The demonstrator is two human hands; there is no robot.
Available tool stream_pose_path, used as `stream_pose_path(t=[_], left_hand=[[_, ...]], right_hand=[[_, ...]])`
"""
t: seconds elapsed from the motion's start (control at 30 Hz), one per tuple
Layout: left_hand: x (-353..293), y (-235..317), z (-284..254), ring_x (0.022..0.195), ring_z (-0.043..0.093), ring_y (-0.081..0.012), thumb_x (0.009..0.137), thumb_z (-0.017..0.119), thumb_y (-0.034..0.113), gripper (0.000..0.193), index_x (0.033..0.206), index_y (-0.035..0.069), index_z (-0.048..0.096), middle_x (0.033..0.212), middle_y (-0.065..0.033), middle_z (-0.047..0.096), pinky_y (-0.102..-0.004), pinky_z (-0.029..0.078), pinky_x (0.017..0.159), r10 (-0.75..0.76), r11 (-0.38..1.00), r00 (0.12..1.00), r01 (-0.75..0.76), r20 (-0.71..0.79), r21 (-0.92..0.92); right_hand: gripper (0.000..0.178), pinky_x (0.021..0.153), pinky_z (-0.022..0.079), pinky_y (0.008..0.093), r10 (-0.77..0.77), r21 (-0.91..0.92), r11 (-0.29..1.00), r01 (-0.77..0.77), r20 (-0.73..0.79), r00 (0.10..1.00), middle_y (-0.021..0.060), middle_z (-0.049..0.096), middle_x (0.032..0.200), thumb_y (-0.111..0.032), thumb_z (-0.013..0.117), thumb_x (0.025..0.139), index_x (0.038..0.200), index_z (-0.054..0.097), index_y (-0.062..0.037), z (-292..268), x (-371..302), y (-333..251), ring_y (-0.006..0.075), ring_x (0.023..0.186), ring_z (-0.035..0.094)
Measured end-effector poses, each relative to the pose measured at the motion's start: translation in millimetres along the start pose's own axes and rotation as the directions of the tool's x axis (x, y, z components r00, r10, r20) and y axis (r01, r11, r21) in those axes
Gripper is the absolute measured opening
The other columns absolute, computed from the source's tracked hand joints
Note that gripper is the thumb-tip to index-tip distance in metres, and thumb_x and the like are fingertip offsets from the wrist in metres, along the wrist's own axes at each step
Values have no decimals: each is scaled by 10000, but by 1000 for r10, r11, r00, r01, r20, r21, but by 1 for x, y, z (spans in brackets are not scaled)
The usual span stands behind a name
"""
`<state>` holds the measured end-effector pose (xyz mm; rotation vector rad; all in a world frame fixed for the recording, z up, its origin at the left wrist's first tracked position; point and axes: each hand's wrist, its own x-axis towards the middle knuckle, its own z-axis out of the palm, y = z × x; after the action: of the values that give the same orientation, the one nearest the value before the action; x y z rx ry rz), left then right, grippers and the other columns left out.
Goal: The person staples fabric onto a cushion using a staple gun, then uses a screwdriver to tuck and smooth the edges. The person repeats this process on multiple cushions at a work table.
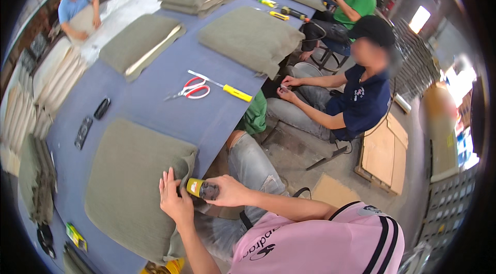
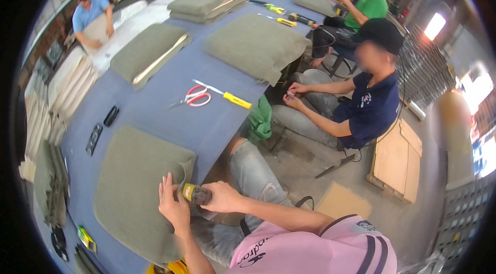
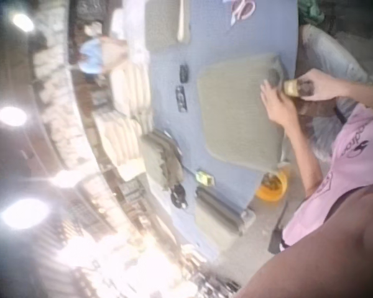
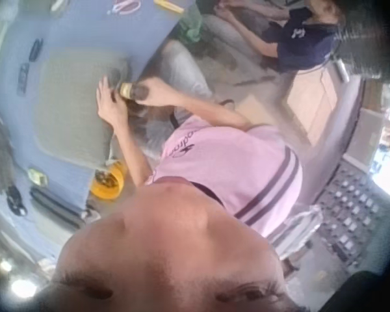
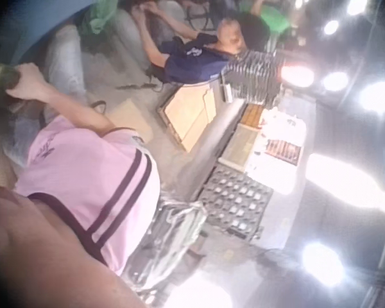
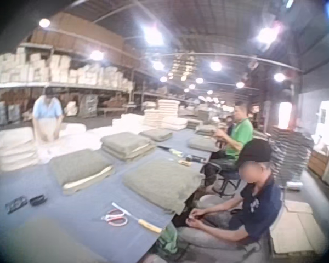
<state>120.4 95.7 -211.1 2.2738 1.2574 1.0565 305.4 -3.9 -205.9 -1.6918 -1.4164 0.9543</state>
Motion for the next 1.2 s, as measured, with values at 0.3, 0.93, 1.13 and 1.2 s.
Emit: stream_pose_path(t=[0.3, 0.93, 1.13, 1.2], left_hand=[[2, 4, -4, 1491, 646, -466, 994, 761, 41, 68, 1040, 31, 713, 1536, -207, 746, -602, 424, 1311, 76, 996, 997, -76, -14, 47], [34, 35, 39, 1697, 360, -468, 959, 883, 310, 404, 1142, -7, 711, 1795, -235, 457, -739, 200, 1368, 82, 900, 989, -128, 126, 418], [68, 13, 11, 1593, 512, -448, 983, 856, 255, 294, 994, 1, 708, 1680, -218, 585, -689, 274, 1361, 195, 933, 945, -261, 261, 248], [72, 13, 8, 1599, 505, -447, 961, 874, 250, 311, 1097, 24, 708, 1679, -207, 590, -670, 274, 1368, 156, 959, 953, -208, 259, 190]], right_hand=[[529, 882, 622, 522, 79, -61, 994, -92, -191, 978, 260, 815, 1051, -218, 858, 845, 1359, 787, -113, -68, -4, 1, 460, 1010, 796], [396, 831, 619, 631, 80, -212, 960, -180, -411, 908, 275, 798, 923, -191, 822, 788, 1172, 806, -99, -81, 29, 39, 526, 925, 777], [496, 848, 616, 599, 60, -209, 967, -147, -373, 926, 238, 817, 981, -185, 818, 780, 1270, 794, -109, -91, 36, 51, 489, 958, 780], [514, 855, 620, 592, 49, -213, 968, -135, -365, 930, 227, 823, 1007, -181, 814, 779, 1287, 791, -105, -92, 36, 51, 481, 975, 782]])
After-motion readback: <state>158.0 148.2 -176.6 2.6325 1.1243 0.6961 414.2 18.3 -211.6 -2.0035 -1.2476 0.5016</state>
